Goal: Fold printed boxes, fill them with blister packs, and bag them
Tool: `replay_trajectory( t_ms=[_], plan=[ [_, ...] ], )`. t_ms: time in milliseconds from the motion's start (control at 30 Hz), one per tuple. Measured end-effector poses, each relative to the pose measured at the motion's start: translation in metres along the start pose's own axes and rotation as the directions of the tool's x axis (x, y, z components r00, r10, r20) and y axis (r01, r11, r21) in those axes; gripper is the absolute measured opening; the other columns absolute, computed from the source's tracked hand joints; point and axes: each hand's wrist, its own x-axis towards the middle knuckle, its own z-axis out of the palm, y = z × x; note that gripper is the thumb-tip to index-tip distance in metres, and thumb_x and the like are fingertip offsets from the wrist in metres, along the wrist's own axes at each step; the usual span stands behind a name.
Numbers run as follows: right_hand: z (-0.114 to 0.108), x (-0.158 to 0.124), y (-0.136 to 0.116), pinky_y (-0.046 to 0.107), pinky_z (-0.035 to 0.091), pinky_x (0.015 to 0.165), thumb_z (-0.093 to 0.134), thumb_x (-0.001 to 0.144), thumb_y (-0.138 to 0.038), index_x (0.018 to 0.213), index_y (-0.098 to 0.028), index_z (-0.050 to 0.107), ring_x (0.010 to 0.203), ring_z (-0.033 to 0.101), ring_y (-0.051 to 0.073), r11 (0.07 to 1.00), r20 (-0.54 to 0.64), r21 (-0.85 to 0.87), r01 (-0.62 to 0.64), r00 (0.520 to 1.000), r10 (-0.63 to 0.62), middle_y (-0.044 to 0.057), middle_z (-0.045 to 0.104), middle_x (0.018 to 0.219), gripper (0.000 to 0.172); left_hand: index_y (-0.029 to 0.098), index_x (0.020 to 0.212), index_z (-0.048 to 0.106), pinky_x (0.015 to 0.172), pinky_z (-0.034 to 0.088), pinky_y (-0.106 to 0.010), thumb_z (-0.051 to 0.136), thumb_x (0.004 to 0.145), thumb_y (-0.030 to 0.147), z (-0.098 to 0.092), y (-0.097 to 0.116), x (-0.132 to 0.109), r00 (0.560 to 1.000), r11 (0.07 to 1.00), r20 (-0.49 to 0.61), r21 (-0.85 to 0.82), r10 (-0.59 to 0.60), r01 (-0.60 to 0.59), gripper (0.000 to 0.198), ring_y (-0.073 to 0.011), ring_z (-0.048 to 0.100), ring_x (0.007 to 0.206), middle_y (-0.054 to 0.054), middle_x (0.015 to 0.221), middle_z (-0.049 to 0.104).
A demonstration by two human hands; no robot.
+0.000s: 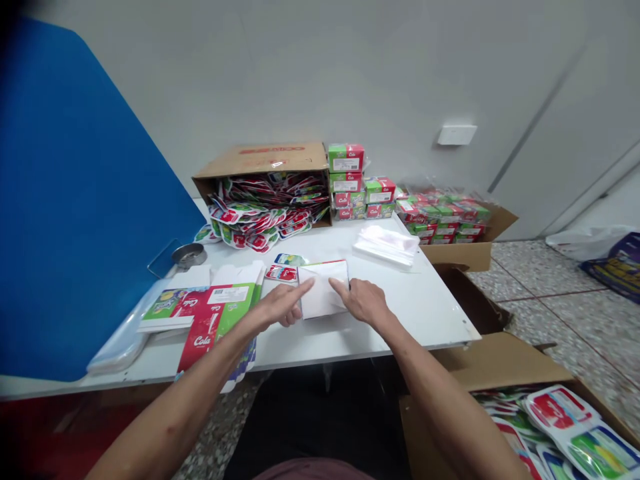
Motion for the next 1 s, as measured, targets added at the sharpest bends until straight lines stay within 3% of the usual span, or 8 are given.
replay_trajectory(
  t_ms=[133,267,467,567,633,833,900,1000],
  plan=[
    [0.026,-0.01,0.003,0.037,0.045,0.071,0.032,0.096,-0.074,0.086,-0.02,0.063,0.082,0.07,0.031,0.992,-0.086,-0.093,0.083,0.992,-0.092,0.017,0.074,0.085,0.063,0.02,0.077,0.069,0.06,0.043,-0.03,0.057,0.083,0.07,0.02,-0.014,-0.001,0.935,0.913,-0.243,0.376,0.26,-0.156,0.052,-0.0265,0.069,0.07,-0.01,0.075,0.075],
    [0.043,-0.026,0.01,0.034,0.042,0.066,0.038,0.098,-0.069,0.085,-0.023,0.058,0.076,0.069,0.028,0.993,-0.189,-0.073,0.092,0.976,-0.105,0.012,0.072,0.081,0.052,0.021,0.091,0.067,0.063,0.04,-0.032,0.056,0.088,0.063,0.039,-0.028,-0.013,0.91,0.851,-0.301,0.517,0.286,-0.097,0.044,-0.0305,0.071,0.077,-0.011,0.081,0.075],
    [0.066,-0.063,0.027,0.039,0.048,0.074,0.053,0.094,-0.064,0.105,-0.023,0.058,0.084,0.065,0.029,0.956,-0.285,0.166,0.24,0.94,-0.187,0.011,0.068,0.094,0.042,0.022,0.094,0.061,0.066,0.041,-0.032,0.062,0.083,0.068,0.066,-0.057,-0.047,0.895,0.883,-0.342,0.457,0.286,-0.107,0.047,-0.0293,0.07,0.076,-0.008,0.08,0.072],
    [0.073,-0.079,0.034,0.042,0.052,0.08,0.063,0.09,-0.06,0.118,-0.024,0.054,0.091,0.065,0.029,0.898,-0.245,0.363,0.248,0.955,-0.165,0.011,0.068,0.105,0.047,0.023,0.096,0.058,0.066,0.042,-0.031,0.065,0.078,0.073,0.069,-0.066,-0.06,0.896,0.935,-0.339,0.302,0.288,-0.186,0.053,-0.0269,0.069,0.075,-0.006,0.081,0.072],
    [0.074,-0.085,0.037,0.043,0.053,0.086,0.061,0.091,-0.059,0.123,-0.025,0.054,0.098,0.064,0.029,0.868,-0.194,0.44,0.228,0.969,-0.156,0.01,0.067,0.113,0.048,0.023,0.094,0.056,0.063,0.041,-0.03,0.055,0.085,0.071,0.066,-0.067,-0.065,0.905,0.952,-0.306,0.175,0.294,-0.251,0.049,-0.0243,0.066,0.07,-0.003,0.076,0.07],
    [0.05,-0.08,0.036,0.042,0.053,0.087,0.047,0.096,-0.062,0.122,-0.025,0.063,0.102,0.064,0.03,0.798,-0.123,0.582,0.156,0.987,-0.103,0.01,0.07,0.115,0.049,0.023,0.087,0.052,0.059,0.037,-0.029,0.038,0.094,0.069,0.05,-0.057,-0.064,0.894,0.966,-0.378,0.003,0.241,-0.259,0.048,-0.0207,0.06,0.06,0.001,0.063,0.063],
    [0.03,-0.07,0.032,0.038,0.053,0.081,0.04,0.098,-0.064,0.108,-0.024,0.069,0.094,0.066,0.028,0.789,-0.138,0.6,0.134,0.988,-0.063,0.008,0.072,0.103,0.05,0.024,0.078,0.05,0.057,0.036,-0.028,0.041,0.093,0.068,0.044,-0.048,-0.06,0.871,0.976,-0.447,0.027,0.206,-0.216,0.048,-0.0192,0.056,0.056,0.002,0.056,0.058],
    [0.002,-0.053,0.019,0.033,0.048,0.066,0.048,0.094,-0.067,0.074,-0.023,0.066,0.071,0.061,0.023,0.874,-0.152,0.474,0.105,0.988,-0.036,0.004,0.069,0.073,0.051,0.024,0.063,0.045,0.056,0.033,-0.028,0.051,0.091,0.063,0.037,-0.033,-0.054,0.83,0.973,-0.514,0.18,0.217,-0.143,0.048,-0.0174,0.052,0.054,0.002,0.053,0.055]
  ],
)
